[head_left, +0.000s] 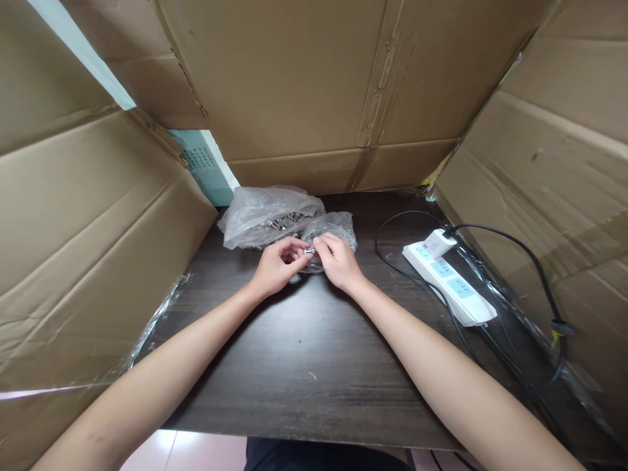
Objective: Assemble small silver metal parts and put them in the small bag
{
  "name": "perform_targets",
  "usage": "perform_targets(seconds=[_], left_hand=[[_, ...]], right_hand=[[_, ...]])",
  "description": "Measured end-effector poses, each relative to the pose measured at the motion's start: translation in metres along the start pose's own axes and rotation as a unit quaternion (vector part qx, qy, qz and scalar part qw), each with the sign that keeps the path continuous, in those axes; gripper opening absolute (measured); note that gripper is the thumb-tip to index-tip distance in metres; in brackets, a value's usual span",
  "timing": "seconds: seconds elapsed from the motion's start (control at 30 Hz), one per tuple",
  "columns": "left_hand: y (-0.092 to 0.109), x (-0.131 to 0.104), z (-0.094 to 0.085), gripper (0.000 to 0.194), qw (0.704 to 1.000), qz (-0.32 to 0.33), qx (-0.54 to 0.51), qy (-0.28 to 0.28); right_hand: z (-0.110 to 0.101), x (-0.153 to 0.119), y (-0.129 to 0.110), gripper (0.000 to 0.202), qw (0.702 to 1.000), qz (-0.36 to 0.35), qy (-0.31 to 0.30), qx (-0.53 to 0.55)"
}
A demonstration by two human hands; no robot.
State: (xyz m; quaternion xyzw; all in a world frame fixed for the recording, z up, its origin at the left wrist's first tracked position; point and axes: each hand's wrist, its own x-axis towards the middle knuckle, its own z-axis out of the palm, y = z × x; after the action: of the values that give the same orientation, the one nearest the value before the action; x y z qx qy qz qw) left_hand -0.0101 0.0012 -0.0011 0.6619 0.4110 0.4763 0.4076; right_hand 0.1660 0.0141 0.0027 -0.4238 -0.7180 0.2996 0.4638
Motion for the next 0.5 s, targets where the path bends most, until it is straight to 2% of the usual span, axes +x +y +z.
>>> perform_targets(seconds=[0.17,0.27,0.37,0.5], left_hand=[[0.0002,-0.0001,0.0000,0.035,1.000,-0.004,0.003,0.001],[0.0001,-0.0002,-0.0003,0.034,1.000,-0.001,0.002,-0.004],[0.0002,-0.0003,-0.0005,0.034,1.000,0.001,0.000,-0.006],[0.0009,-0.0003,0.0000,0.034,1.000,-0.004,-0.003,-0.005]], right_hand=[[-0.0011,-0.0006,0.0017,0.012,0.999,-0.006,-0.007,0.030],[-0.0008,-0.0006,0.0036,0.004,0.999,-0.015,-0.016,0.032],[0.0002,-0.0001,0.0047,0.011,0.999,-0.025,-0.012,0.025],[0.0019,0.0000,0.0052,0.036,0.999,-0.008,-0.026,0.016]])
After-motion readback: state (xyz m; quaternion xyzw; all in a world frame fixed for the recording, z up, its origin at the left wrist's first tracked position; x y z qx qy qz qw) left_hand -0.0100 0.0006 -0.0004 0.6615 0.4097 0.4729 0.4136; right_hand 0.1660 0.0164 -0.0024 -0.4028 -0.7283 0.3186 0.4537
